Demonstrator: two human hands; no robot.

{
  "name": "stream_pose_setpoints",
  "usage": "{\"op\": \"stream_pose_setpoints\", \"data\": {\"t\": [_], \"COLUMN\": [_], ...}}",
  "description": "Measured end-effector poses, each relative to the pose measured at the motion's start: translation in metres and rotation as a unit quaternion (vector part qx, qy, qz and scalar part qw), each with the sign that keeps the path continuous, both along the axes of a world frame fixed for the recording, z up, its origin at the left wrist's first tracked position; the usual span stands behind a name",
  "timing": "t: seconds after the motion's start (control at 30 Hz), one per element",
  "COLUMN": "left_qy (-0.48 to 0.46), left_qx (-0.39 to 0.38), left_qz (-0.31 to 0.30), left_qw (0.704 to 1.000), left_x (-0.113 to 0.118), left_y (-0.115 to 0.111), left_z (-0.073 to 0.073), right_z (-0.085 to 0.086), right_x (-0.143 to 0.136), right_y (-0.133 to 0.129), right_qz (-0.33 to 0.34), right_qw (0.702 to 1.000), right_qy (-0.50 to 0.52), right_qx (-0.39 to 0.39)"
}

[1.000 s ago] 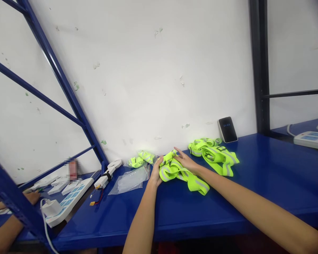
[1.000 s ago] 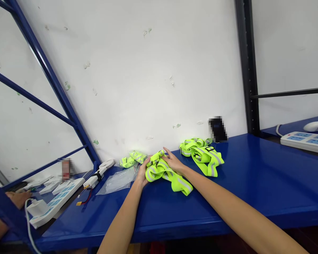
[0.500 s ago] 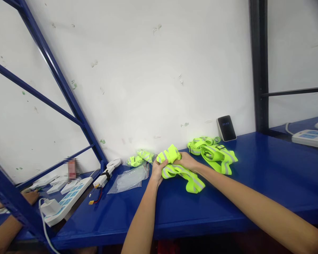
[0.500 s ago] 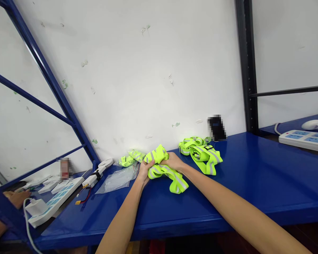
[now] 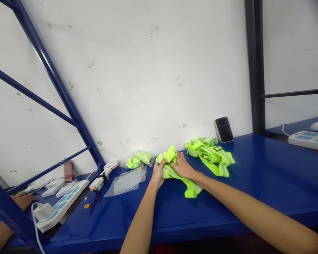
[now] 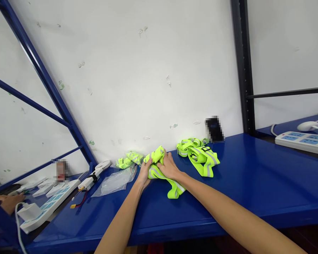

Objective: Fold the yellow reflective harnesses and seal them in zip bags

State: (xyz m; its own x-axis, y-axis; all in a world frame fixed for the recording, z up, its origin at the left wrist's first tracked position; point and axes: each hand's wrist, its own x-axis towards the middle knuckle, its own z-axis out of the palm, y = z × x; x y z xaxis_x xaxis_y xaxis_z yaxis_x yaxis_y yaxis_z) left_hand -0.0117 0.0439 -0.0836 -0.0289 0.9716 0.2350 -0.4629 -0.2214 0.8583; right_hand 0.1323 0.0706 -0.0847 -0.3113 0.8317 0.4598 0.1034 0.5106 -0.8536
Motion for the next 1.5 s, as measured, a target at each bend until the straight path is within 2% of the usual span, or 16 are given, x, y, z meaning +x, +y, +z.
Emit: {"op": "stream_pose_setpoints", "data": {"t": [0.17, 0.27, 0.37, 0.4, 0.47, 0.53, 0.6, 0.67, 0.73, 0.83, 0.9, 1.0, 1.1, 1.27, 1.4, 1.5], "left_qy": [0.005, 0.002, 0.012, 0.017, 0.034, 0.059, 0.077, 0.079, 0.073, 0.060, 0.048, 0.031, 0.020, 0.030, 0.035, 0.065], "left_qx": [0.002, -0.006, -0.007, -0.006, -0.001, -0.004, -0.016, -0.028, -0.025, 0.010, 0.032, 0.047, 0.040, -0.002, -0.006, 0.011], "left_qz": [-0.006, -0.050, -0.099, -0.105, -0.104, -0.100, -0.104, -0.114, -0.113, -0.086, -0.057, -0.009, 0.015, 0.026, 0.042, 0.037], "left_qw": [1.000, 0.999, 0.995, 0.994, 0.994, 0.993, 0.991, 0.990, 0.991, 0.994, 0.997, 0.998, 0.999, 0.999, 0.998, 0.997], "left_x": [-0.009, -0.008, -0.007, -0.007, -0.009, -0.010, -0.010, -0.009, -0.007, -0.006, -0.008, -0.011, -0.012, -0.008, -0.007, -0.006], "left_y": [-0.006, -0.010, -0.012, -0.012, -0.011, -0.010, -0.010, -0.010, -0.010, -0.008, -0.005, -0.001, 0.000, -0.002, -0.005, -0.006], "left_z": [0.006, 0.010, 0.010, 0.010, 0.007, 0.003, -0.001, -0.003, -0.004, -0.003, -0.003, -0.005, -0.005, -0.001, 0.003, 0.004], "right_z": [0.015, 0.021, 0.022, 0.021, 0.016, 0.009, 0.002, -0.002, -0.002, 0.005, 0.012, 0.024, 0.032, 0.032, 0.031, 0.029], "right_x": [0.006, 0.015, 0.026, 0.029, 0.032, 0.032, 0.029, 0.026, 0.024, 0.020, 0.016, 0.011, 0.009, 0.009, 0.010, 0.008], "right_y": [0.002, 0.004, 0.008, 0.009, 0.013, 0.016, 0.019, 0.021, 0.020, 0.014, 0.008, -0.007, -0.021, -0.028, -0.023, -0.022], "right_qz": [0.085, 0.176, 0.262, 0.263, 0.211, 0.126, 0.055, 0.012, -0.009, 0.009, 0.047, 0.139, 0.217, 0.216, 0.251, 0.215], "right_qw": [0.983, 0.943, 0.915, 0.917, 0.939, 0.972, 0.992, 0.997, 0.996, 0.990, 0.975, 0.926, 0.879, 0.850, 0.832, 0.845], "right_qy": [0.126, 0.216, 0.206, 0.189, 0.151, 0.111, 0.079, 0.066, 0.077, 0.115, 0.152, 0.226, 0.279, 0.334, 0.318, 0.338], "right_qx": [-0.099, -0.182, -0.227, -0.235, -0.226, -0.162, -0.081, -0.041, -0.045, -0.086, -0.153, -0.268, -0.320, -0.345, -0.379, -0.354]}}
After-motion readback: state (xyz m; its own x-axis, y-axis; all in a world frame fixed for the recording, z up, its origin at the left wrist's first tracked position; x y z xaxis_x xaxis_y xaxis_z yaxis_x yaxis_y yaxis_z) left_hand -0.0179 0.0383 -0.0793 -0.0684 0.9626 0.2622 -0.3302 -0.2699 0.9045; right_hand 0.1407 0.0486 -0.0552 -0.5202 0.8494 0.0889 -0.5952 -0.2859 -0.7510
